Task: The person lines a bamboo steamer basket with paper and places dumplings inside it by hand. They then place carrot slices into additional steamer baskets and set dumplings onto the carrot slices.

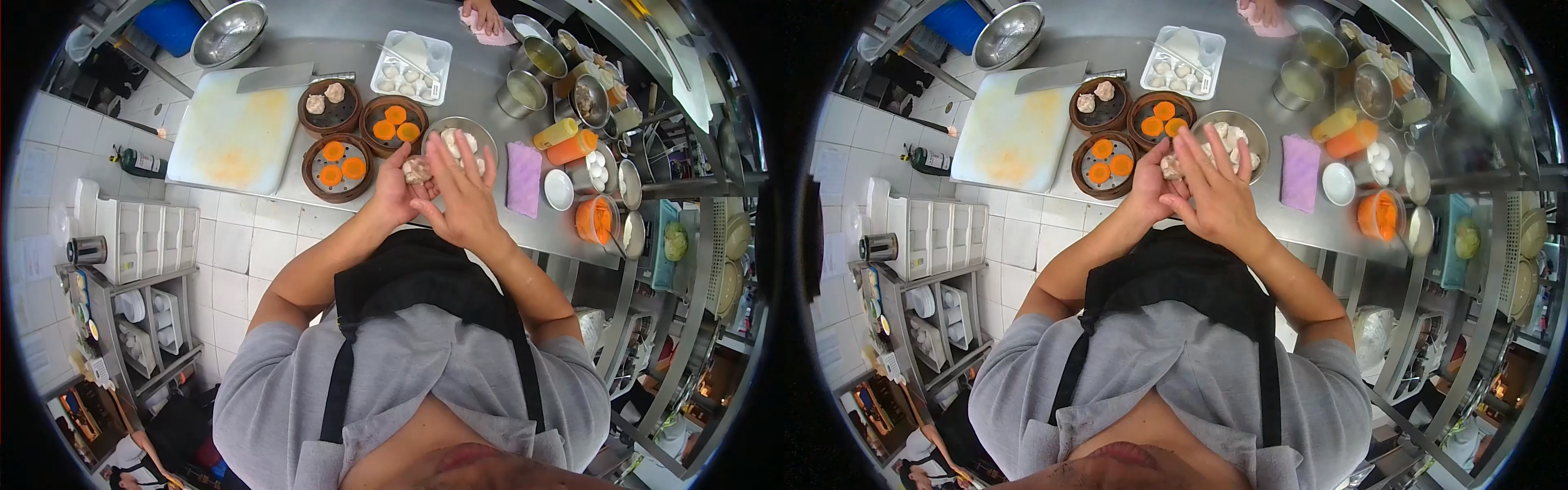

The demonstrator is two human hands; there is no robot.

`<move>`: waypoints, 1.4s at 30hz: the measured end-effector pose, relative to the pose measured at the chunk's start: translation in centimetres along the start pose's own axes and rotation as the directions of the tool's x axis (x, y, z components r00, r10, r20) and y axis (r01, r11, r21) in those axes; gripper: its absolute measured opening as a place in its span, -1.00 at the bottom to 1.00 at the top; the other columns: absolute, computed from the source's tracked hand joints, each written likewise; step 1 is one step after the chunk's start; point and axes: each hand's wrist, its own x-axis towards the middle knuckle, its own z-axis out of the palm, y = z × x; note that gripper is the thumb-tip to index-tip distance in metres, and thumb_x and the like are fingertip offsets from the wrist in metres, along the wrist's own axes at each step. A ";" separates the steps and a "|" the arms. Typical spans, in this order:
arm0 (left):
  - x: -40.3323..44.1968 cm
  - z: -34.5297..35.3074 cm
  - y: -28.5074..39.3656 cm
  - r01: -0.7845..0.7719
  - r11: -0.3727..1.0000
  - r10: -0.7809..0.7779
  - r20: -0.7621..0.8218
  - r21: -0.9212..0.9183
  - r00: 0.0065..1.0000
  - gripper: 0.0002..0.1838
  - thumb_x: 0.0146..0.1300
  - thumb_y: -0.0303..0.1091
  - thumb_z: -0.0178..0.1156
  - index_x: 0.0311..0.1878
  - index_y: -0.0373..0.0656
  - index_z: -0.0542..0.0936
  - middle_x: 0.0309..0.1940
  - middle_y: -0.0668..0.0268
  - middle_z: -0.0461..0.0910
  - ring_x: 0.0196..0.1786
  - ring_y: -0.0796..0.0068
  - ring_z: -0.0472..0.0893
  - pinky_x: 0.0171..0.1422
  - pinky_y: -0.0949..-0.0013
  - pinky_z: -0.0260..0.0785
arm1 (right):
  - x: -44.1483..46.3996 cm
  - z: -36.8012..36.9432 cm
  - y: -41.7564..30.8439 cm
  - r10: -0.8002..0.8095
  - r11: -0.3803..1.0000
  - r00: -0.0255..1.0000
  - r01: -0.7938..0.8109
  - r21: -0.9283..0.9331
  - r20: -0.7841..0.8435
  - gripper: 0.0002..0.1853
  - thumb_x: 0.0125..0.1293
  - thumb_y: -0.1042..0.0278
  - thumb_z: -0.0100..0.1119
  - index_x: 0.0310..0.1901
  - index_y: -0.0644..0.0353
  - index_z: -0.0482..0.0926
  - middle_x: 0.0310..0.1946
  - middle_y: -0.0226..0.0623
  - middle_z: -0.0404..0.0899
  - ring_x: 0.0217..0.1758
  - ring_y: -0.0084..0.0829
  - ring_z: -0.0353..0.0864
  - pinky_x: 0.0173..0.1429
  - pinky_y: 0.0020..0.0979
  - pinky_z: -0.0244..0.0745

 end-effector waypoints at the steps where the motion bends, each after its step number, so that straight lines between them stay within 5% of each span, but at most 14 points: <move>1: 0.3 -0.8 0.0 0.004 1.000 -0.003 0.013 -0.029 1.000 -0.47 0.61 0.11 -0.10 0.28 -0.13 0.49 0.28 0.07 0.56 0.28 0.03 0.62 0.55 -0.03 0.33 | -0.3 0.1 -0.2 0.000 1.000 1.000 0.000 0.001 0.004 -0.18 0.33 -0.07 0.34 0.52 0.19 0.37 0.59 -0.23 0.30 0.73 -0.05 0.07 0.66 0.27 -0.26; 6: -1.9 2.7 0.0 0.054 0.997 -0.056 -0.039 -0.059 0.998 -0.52 0.61 0.11 -0.11 0.04 -0.10 0.59 0.02 0.12 0.69 0.13 0.11 0.65 0.37 0.05 0.42 | -1.1 1.8 0.0 -0.043 0.998 0.970 0.052 -0.031 0.241 -0.16 0.35 -0.09 0.34 0.55 0.18 0.33 0.59 -0.21 0.29 0.72 0.00 0.06 0.66 0.25 -0.28; 8: -1.1 1.3 0.3 0.038 0.999 -0.037 -0.127 0.001 0.991 -0.52 0.61 0.11 -0.11 -0.04 -0.09 0.60 -0.06 0.14 0.71 0.07 0.13 0.65 0.29 0.07 0.44 | -0.3 0.8 0.3 0.013 0.998 0.991 -0.020 0.051 0.134 -0.19 0.37 -0.07 0.33 0.54 0.19 0.34 0.57 -0.22 0.34 0.71 -0.04 0.09 0.66 0.27 -0.24; 10: 2.2 -4.7 0.8 0.164 0.981 -0.092 0.488 -0.106 0.868 -0.49 0.61 0.14 -0.11 0.01 -0.12 0.62 -0.05 0.14 0.71 0.08 0.13 0.63 0.19 0.10 0.44 | 0.2 -0.4 0.7 0.081 0.986 0.996 -0.086 0.143 0.038 -0.22 0.39 -0.05 0.31 0.53 0.19 0.35 0.54 -0.23 0.38 0.70 -0.08 0.13 0.65 0.28 -0.19; 11: 2.4 -5.0 0.7 0.182 0.976 -0.084 0.557 -0.123 0.826 -0.45 0.61 0.16 -0.12 0.16 -0.14 0.59 0.07 0.13 0.69 0.11 0.08 0.63 0.23 0.08 0.43 | 0.5 -0.8 0.9 0.051 0.990 0.997 -0.057 0.127 0.051 -0.25 0.38 0.01 0.33 0.50 0.19 0.38 0.51 -0.22 0.42 0.69 -0.09 0.16 0.64 0.27 -0.15; 17: -2.2 2.5 0.1 0.152 0.988 -0.148 0.220 -0.001 0.964 -0.21 0.58 0.34 -0.23 0.45 -0.20 0.41 0.34 0.10 0.54 0.32 0.10 0.57 0.39 0.08 0.39 | 0.7 -0.1 2.2 -0.071 0.990 0.991 0.055 0.133 0.117 -0.37 0.29 0.25 0.39 0.38 0.15 0.49 0.20 -0.16 0.61 0.47 -0.11 0.41 0.59 0.20 0.03; 24: -1.1 -0.5 0.7 0.379 0.924 -0.304 0.514 -0.045 0.802 -0.03 0.47 0.49 -0.17 0.50 -0.29 0.33 0.44 0.04 0.46 0.47 0.04 0.47 0.56 -0.05 0.29 | 1.4 0.4 4.2 -0.136 0.928 0.938 0.007 0.374 0.319 -0.38 0.17 0.44 0.39 0.33 0.06 0.52 -0.08 -0.18 0.63 0.20 -0.10 0.55 0.53 -0.02 0.22; 26: -1.3 0.2 0.3 0.143 0.986 -0.143 -0.013 0.083 0.990 -0.05 0.46 0.44 -0.12 0.50 -0.30 0.32 0.46 0.01 0.44 0.49 0.05 0.46 0.55 -0.02 0.29 | 1.1 1.5 4.1 -0.160 0.927 0.930 0.026 0.373 0.332 -0.36 0.15 0.45 0.40 0.33 0.06 0.52 -0.03 -0.18 0.63 0.22 -0.10 0.54 0.52 -0.03 0.23; 27: -1.0 0.3 0.2 0.144 0.986 -0.144 -0.011 0.083 0.990 -0.05 0.46 0.44 -0.12 0.50 -0.30 0.32 0.46 0.01 0.44 0.49 0.05 0.46 0.55 -0.02 0.29 | 1.2 1.8 4.1 -0.187 0.927 0.922 0.052 0.371 0.339 -0.34 0.14 0.45 0.41 0.34 0.07 0.52 0.03 -0.18 0.63 0.25 -0.09 0.53 0.51 -0.04 0.24; 30: 0.0 -0.8 0.3 0.095 0.995 -0.095 0.001 -0.012 0.996 -0.19 0.46 0.38 -0.07 0.29 -0.27 0.51 0.15 0.04 0.64 0.20 0.11 0.64 0.29 0.07 0.47 | 1.1 1.5 3.8 -0.112 0.927 0.982 0.047 0.372 0.155 -0.36 0.15 0.40 0.44 0.32 0.07 0.55 0.18 -0.19 0.59 0.32 -0.08 0.48 0.50 -0.04 0.23; 32: 0.5 -1.7 1.4 0.125 0.990 -0.121 0.068 -0.067 0.990 -0.29 0.45 0.38 -0.04 -0.25 -0.18 0.67 -0.35 0.15 0.66 -0.28 0.19 0.64 -0.16 0.21 0.51 | 0.6 1.0 3.1 -0.074 0.944 0.994 0.044 0.326 0.080 -0.37 0.15 0.36 0.47 0.31 0.08 0.57 0.24 -0.20 0.56 0.35 -0.08 0.46 0.49 -0.05 0.24; 35: -0.2 0.4 1.0 0.008 1.000 -0.010 -0.096 -0.022 0.995 -0.31 0.46 0.34 -0.01 -0.47 -0.13 0.59 -0.55 0.20 0.54 -0.44 0.22 0.53 -0.31 0.23 0.43 | -0.1 2.1 2.9 -0.021 0.962 1.000 0.024 0.271 -0.015 -0.40 0.14 0.29 0.51 0.27 0.10 0.61 0.32 -0.22 0.52 0.38 -0.08 0.43 0.47 -0.06 0.25; 40: 0.8 -0.2 0.8 -0.005 0.996 0.005 -0.001 0.088 1.000 -0.29 0.47 0.35 -0.05 -0.43 -0.15 0.61 -0.55 0.21 0.57 -0.41 0.24 0.56 -0.28 0.23 0.43 | -0.9 3.9 3.8 0.070 0.927 0.997 -0.073 0.368 0.022 -0.32 0.15 0.27 0.55 0.33 0.14 0.55 0.36 -0.19 0.47 0.39 -0.09 0.44 0.47 -0.09 0.28; 42: 1.0 -0.5 0.9 -0.008 0.985 -0.005 0.076 0.171 0.997 -0.29 0.47 0.36 -0.06 -0.43 -0.14 0.62 -0.55 0.21 0.57 -0.40 0.26 0.56 -0.25 0.23 0.43 | -1.2 4.0 3.7 0.243 0.702 0.963 -0.258 0.664 0.117 -0.22 0.20 0.32 0.55 0.43 0.20 0.41 0.39 -0.18 0.45 0.43 -0.19 0.41 0.51 -0.14 0.26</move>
